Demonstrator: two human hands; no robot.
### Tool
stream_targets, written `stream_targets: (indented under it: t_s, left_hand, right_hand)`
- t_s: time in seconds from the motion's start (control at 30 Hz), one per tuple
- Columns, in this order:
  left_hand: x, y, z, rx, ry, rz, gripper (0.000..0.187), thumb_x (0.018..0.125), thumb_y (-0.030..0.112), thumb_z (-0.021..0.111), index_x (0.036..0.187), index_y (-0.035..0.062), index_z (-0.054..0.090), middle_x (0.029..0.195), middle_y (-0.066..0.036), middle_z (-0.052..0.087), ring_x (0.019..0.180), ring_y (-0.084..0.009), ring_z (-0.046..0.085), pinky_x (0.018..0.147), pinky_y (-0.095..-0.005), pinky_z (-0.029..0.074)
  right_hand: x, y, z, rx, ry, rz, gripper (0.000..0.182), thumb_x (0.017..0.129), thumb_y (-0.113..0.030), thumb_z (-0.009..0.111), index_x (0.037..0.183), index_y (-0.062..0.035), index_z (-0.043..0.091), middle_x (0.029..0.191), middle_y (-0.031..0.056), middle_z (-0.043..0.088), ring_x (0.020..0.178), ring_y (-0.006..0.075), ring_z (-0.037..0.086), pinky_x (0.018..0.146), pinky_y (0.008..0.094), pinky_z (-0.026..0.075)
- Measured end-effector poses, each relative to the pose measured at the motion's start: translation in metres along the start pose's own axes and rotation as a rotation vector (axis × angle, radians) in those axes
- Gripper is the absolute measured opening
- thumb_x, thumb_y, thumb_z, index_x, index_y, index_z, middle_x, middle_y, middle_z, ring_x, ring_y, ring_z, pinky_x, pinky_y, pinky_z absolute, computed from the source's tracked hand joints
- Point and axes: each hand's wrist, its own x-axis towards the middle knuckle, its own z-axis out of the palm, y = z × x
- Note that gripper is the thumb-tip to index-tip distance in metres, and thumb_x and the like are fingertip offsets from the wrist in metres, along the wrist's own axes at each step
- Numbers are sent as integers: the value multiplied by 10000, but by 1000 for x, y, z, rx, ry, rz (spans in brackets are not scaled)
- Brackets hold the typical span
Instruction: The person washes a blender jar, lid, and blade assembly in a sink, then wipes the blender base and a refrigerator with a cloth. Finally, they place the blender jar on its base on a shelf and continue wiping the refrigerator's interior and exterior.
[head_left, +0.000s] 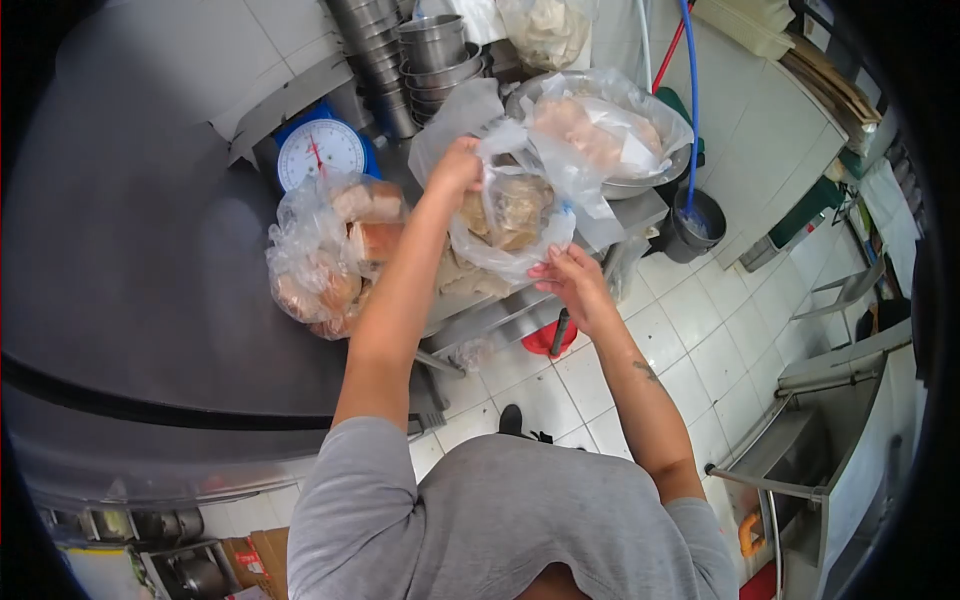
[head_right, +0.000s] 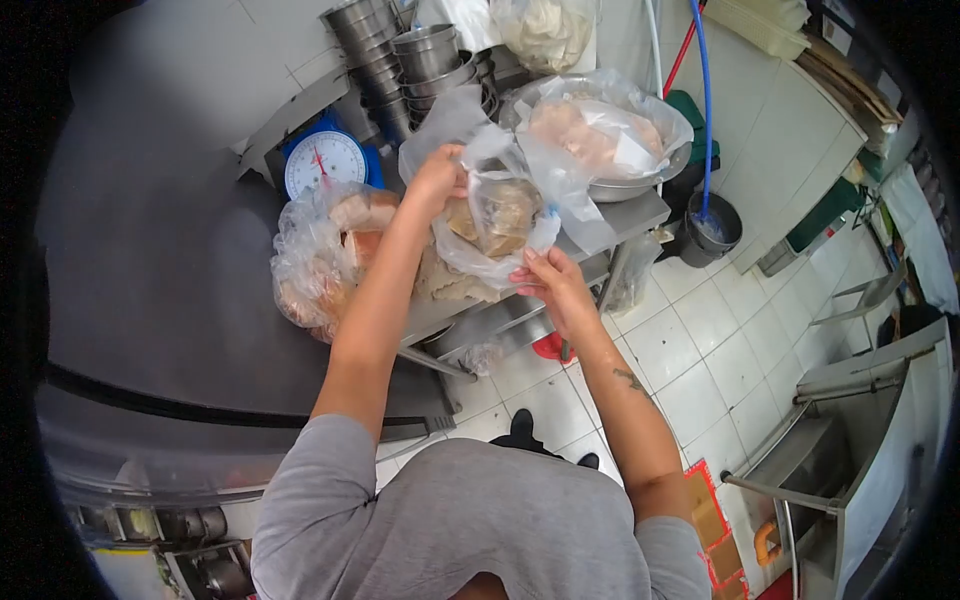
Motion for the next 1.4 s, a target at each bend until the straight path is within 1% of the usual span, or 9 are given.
stream_targets:
  t_s: [0.17,0.33,0.4,0.6,0.8,0.97,1.1,1.33,1.4]
  left_hand:
    - [-108,39,-22,468,194,548,215,734,11,457,911,25,578,808,-149,566,797,-248,569,740,-309,454]
    - [-224,-50,8,-22,-939,-202,98,807,86,536,876,41,588,800,-20,577,740,-114,554,648,-262,455]
    - [-250,-148,44,170,-994,-568,202,813,212,551,902,36,596,798,-31,585,746,-127,564,607,-287,468]
    - [-243,-594,57,551,-234,-782,528,746,411,604,1088,12,554,1054,-187,573,950,-268,563,840,-356,430]
    - [-190,-792,51,516,386,-513,799,661,425,716,1275,17,406,1220,-225,484,1076,-297,514,945,-349,390]
    - [-206,-715,94,-60,386,-981,589,657,269,690,1132,26,440,982,-190,558,820,-281,577,710,-368,471]
    - [-209,-663,90,-42,366,-960,66,628,114,568,633,53,543,607,-87,516,499,-231,511,468,-381,420]
    - [-295,-566,128,-681,-6,-1087,63,583,42,510,601,83,466,656,-63,478,533,-235,492,423,-401,430]
    - [-322,-323,157,-633,96,-1170,64,585,44,529,636,79,509,655,-55,443,567,-230,499,430,-352,401]
  right_hand:
    - [-31,9,-25,16,35,-48,356,880,-282,538,1136,-46,463,950,91,558,845,177,585,735,288,452]
    - [-64,74,-96,39,272,123,365,874,-291,545,1127,-37,470,915,72,567,786,159,579,716,274,455]
    - [-73,119,-130,16,325,176,329,860,-267,567,1085,-36,499,863,50,566,731,134,567,686,261,456]
    - [-114,252,-239,-391,307,312,247,834,-172,591,1020,-15,548,825,36,575,683,111,547,644,250,451]
    - [-175,318,-351,-870,426,390,185,834,-153,591,965,-23,577,783,34,581,642,98,527,592,241,447]
    - [-191,337,-384,-912,478,420,159,838,-124,584,954,-15,579,765,43,586,644,100,536,597,247,456]
    - [-178,344,-355,-686,396,456,168,859,-137,568,956,0,574,784,44,587,704,107,569,637,243,471]
    - [-143,318,-278,54,444,822,558,854,-547,442,1133,-70,514,951,70,601,877,153,556,741,332,457]
    - [-132,301,-245,399,623,940,623,844,-584,420,1184,-65,475,1012,92,589,909,182,561,765,351,472]
